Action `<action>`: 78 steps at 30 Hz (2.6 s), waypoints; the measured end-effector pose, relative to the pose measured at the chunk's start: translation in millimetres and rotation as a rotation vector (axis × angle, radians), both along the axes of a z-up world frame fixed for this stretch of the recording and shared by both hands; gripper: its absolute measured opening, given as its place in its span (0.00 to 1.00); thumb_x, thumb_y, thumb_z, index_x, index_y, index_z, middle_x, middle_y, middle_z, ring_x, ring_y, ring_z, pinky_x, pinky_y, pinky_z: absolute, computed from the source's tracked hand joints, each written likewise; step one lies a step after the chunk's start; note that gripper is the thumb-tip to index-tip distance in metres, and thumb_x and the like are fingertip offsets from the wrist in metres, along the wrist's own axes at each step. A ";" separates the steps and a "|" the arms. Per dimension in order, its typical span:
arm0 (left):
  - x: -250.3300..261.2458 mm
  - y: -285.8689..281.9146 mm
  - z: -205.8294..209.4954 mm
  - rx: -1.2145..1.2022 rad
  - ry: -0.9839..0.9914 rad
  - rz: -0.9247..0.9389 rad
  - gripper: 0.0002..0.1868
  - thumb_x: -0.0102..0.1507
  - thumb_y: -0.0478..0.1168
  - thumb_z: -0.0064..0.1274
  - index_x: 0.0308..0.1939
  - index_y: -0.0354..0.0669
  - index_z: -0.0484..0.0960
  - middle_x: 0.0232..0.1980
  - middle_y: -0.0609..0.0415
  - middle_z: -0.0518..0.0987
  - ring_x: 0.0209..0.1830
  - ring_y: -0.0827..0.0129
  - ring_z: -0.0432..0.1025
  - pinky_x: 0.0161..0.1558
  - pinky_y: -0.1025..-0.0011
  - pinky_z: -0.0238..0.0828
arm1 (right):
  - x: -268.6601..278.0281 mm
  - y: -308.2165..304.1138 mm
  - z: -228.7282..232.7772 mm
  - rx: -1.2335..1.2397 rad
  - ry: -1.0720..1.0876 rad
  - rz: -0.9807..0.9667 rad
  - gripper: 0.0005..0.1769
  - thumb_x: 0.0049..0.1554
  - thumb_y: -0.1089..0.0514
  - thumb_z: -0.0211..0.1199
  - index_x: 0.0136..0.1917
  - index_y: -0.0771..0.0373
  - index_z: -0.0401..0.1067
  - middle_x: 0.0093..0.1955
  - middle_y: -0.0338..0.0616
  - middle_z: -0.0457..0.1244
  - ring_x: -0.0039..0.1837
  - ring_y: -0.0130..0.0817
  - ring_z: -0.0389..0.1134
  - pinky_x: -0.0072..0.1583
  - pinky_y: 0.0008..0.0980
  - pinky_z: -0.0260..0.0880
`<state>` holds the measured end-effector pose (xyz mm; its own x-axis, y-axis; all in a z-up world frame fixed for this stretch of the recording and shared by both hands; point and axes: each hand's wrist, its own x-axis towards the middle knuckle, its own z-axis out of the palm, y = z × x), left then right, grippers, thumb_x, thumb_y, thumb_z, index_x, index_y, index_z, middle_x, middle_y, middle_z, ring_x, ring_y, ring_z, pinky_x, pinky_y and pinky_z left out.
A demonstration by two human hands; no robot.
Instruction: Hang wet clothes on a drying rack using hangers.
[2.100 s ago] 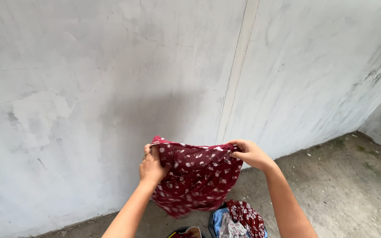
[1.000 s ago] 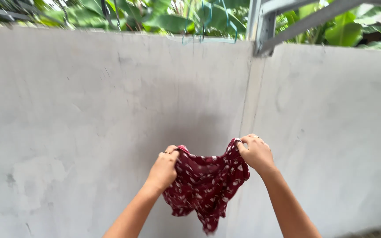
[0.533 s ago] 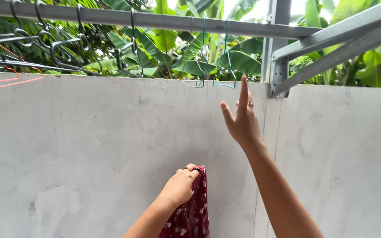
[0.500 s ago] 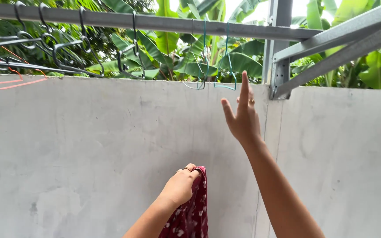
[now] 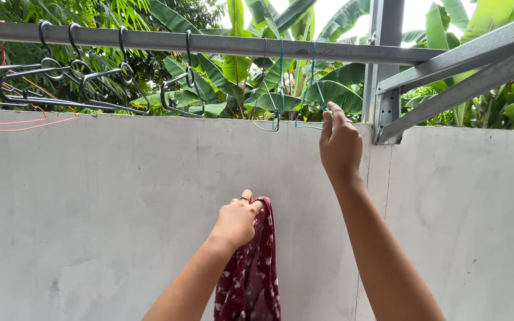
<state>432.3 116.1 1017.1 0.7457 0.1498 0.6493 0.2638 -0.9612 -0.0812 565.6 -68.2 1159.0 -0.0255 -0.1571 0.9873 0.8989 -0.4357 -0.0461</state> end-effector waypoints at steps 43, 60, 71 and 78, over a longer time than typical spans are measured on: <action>-13.6 -21.8 -317.1 -0.714 0.498 -0.184 0.46 0.48 0.23 0.50 0.71 0.49 0.64 0.74 0.51 0.63 0.69 0.49 0.65 0.60 0.60 0.70 | 15.0 -332.7 -607.1 0.428 1.114 1.037 0.23 0.74 0.51 0.50 0.72 0.71 0.62 0.47 0.55 0.69 0.49 0.51 0.74 0.56 0.55 0.76; -53.4 -78.6 -270.4 -0.615 0.557 -0.313 0.33 0.48 0.25 0.55 0.59 0.42 0.76 0.67 0.44 0.68 0.64 0.46 0.70 0.60 0.59 0.71 | -6.8 -315.3 -666.4 0.373 1.319 1.311 0.21 0.70 0.52 0.49 0.68 0.68 0.68 0.46 0.55 0.68 0.53 0.56 0.74 0.60 0.59 0.72; -55.6 -94.3 -223.1 -0.367 0.252 -0.622 0.22 0.52 0.34 0.50 0.51 0.44 0.83 0.40 0.49 0.83 0.49 0.53 0.74 0.52 0.57 0.69 | -43.8 -251.6 -598.0 0.397 1.065 1.558 0.23 0.76 0.50 0.48 0.68 0.74 0.68 0.51 0.57 0.67 0.56 0.52 0.70 0.64 0.57 0.71; -56.8 -76.8 -212.4 -0.820 0.427 -0.500 0.16 0.60 0.43 0.44 0.43 0.43 0.85 0.31 0.41 0.82 0.32 0.50 0.76 0.41 0.59 0.72 | -93.7 -156.8 -572.2 0.285 1.333 0.990 0.23 0.66 0.43 0.51 0.62 0.63 0.70 0.66 0.60 0.64 0.70 0.48 0.65 0.72 0.47 0.66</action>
